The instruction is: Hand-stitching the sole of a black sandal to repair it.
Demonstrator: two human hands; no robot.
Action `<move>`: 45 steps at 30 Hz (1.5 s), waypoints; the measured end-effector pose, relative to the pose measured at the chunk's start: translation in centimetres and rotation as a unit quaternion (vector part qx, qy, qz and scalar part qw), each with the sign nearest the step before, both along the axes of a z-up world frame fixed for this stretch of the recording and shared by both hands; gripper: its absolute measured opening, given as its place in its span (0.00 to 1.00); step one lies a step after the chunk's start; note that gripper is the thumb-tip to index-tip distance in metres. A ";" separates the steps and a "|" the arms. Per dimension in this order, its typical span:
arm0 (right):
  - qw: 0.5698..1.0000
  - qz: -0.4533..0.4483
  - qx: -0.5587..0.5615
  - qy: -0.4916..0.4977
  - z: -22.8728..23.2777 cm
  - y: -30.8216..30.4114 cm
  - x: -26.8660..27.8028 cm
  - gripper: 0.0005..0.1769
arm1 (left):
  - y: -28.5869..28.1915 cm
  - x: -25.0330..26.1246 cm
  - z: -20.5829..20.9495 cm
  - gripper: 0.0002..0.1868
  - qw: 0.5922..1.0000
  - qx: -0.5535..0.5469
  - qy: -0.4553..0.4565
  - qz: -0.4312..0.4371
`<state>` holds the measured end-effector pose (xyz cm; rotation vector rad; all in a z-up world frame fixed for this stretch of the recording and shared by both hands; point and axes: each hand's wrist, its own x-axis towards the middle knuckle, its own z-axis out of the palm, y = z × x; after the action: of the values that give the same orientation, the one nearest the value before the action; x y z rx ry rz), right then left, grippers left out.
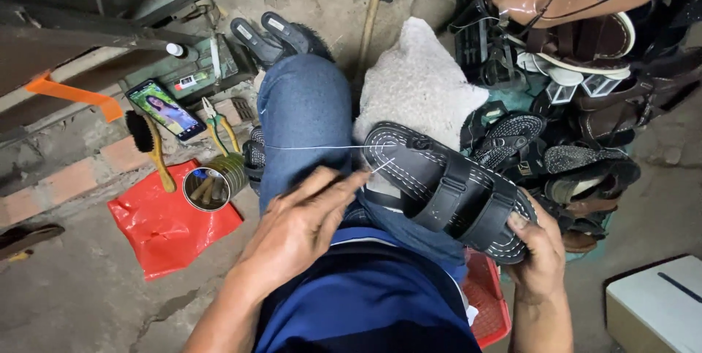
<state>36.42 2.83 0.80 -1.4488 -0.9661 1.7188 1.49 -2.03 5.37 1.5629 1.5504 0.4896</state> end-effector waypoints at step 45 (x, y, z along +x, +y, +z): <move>0.898 0.158 0.410 -0.031 -3.6 -3.5 -6.2 0.54 | 7.5 -0.1 -3.0 0.15 0.986 0.070 -0.029 -0.148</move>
<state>30.19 -0.70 -2.78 -0.8086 -1.7626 1.1969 1.35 5.44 2.40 1.8335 1.2337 0.4785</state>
